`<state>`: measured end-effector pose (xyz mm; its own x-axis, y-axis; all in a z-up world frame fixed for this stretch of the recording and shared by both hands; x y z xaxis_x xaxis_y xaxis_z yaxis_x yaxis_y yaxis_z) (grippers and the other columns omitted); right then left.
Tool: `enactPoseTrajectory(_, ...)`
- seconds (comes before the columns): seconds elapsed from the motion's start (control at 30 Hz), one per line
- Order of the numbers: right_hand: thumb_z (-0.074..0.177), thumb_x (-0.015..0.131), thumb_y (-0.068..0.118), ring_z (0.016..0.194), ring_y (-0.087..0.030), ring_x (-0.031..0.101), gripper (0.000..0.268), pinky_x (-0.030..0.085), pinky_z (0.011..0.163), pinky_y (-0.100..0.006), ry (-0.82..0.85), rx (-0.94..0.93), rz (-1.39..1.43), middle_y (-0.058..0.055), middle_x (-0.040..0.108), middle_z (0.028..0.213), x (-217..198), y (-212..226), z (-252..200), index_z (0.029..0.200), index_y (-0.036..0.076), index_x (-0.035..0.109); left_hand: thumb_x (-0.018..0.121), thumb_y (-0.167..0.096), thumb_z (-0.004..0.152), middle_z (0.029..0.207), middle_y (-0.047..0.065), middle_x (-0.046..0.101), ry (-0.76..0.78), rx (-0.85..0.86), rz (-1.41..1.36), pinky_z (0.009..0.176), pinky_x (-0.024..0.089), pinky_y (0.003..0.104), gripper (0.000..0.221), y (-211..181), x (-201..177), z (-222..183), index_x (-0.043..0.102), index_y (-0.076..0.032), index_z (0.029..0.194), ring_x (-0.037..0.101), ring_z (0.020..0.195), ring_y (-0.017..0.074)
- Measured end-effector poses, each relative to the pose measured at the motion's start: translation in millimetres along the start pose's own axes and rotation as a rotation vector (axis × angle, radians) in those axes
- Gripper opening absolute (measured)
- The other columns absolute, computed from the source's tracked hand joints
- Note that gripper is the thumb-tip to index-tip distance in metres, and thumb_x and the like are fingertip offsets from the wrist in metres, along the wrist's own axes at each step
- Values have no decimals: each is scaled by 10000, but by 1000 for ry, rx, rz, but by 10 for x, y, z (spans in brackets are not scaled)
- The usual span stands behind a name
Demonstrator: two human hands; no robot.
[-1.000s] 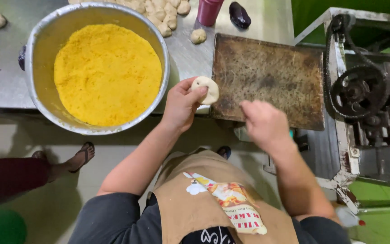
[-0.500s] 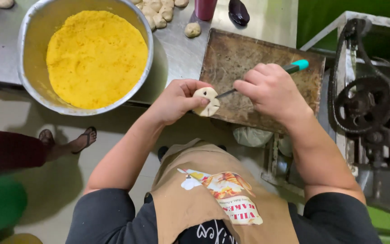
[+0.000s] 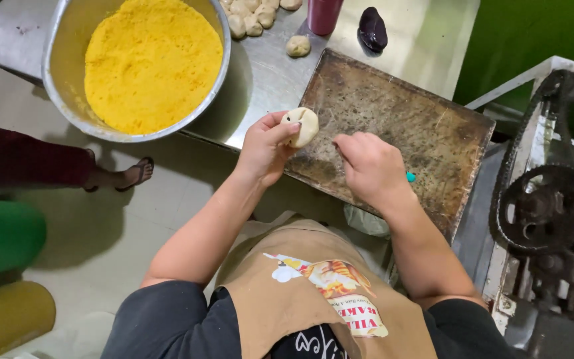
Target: Preparing dough balls by marking them with a tool, brushing them with liquid, and coating them with crumbs on a production table.
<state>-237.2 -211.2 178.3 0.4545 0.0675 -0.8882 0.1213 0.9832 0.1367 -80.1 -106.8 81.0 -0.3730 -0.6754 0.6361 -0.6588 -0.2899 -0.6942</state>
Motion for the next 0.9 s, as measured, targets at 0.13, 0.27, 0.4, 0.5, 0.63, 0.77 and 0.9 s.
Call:
enactPoseTrajectory(0.13, 889, 500, 219, 795, -213, 677, 153, 569, 635, -382, 81, 153, -128, 16, 542, 780, 43, -213, -14, 983, 264, 612, 842, -8, 820, 953, 128, 723, -18, 33, -73, 755, 656, 398, 338, -36, 40, 139, 645, 15, 1094, 764, 863, 268)
enactPoseTrajectory(0.27, 911, 525, 207, 825, -208, 695, 197, 591, 654, -364, -15, 168, -96, 31, 579, 816, 149, -162, 64, 1059, 264, 643, 860, -20, 804, 877, 62, 708, -43, 61, -62, 728, 636, 321, 344, -19, 130, 333, 628, -22, 1057, 759, 805, 208)
enactPoseTrajectory(0.4, 878, 515, 189, 759, -238, 692, 187, 584, 612, -393, 50, 302, -258, 1, 572, 770, 306, -242, 10, 1022, 240, 623, 873, -46, 802, 871, 43, 692, -5, 19, -25, 731, 619, 287, 359, 137, 225, 863, 616, -46, 1052, 743, 794, 189)
enactPoseTrajectory(0.5, 906, 503, 190, 730, -285, 713, 110, 589, 583, -447, 180, 504, -301, -32, 603, 760, 409, -461, -281, 957, 214, 598, 855, -100, 831, 924, 87, 620, -6, 2, 109, 803, 577, 356, 431, 336, 193, 1580, 607, 36, 1156, 672, 866, 212)
enactPoseTrajectory(0.63, 989, 512, 277, 830, -362, 724, 175, 591, 718, -498, 223, 798, -264, -93, 676, 871, 399, -705, -589, 1082, 232, 652, 833, -319, 791, 951, 61, 726, 240, 552, 1394, 897, 539, 484, 282, 444, 628, 2325, 752, -185, 1025, 659, 1017, 302)
enactPoseTrajectory(0.77, 1052, 575, 331, 802, -298, 733, 165, 599, 713, -433, 185, 937, -408, -57, 680, 808, 434, -588, -1013, 1101, 278, 724, 855, -372, 712, 1059, 122, 688, 136, 903, 1595, 804, 527, 570, 408, -270, 851, 2179, 745, -133, 1024, 632, 989, 366)
enactPoseTrajectory(0.9, 1031, 565, 285, 957, -414, 707, 204, 569, 805, -548, 171, 1221, -56, -127, 753, 968, 355, -470, -1216, 1131, 220, 730, 585, -266, 991, 1159, 197, 605, -109, 821, 1662, 860, 468, 600, 369, -304, 144, 2479, 660, -26, 1260, 529, 1094, 428)
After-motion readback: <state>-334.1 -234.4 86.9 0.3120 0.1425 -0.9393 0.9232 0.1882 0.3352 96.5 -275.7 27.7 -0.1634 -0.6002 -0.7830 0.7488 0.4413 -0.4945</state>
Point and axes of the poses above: each hand's wrist, its own z-axis towards the middle knuckle, its own x-axis out of the palm, y = z × x, the point moved 9 cm from there along z, towards the middle knuckle
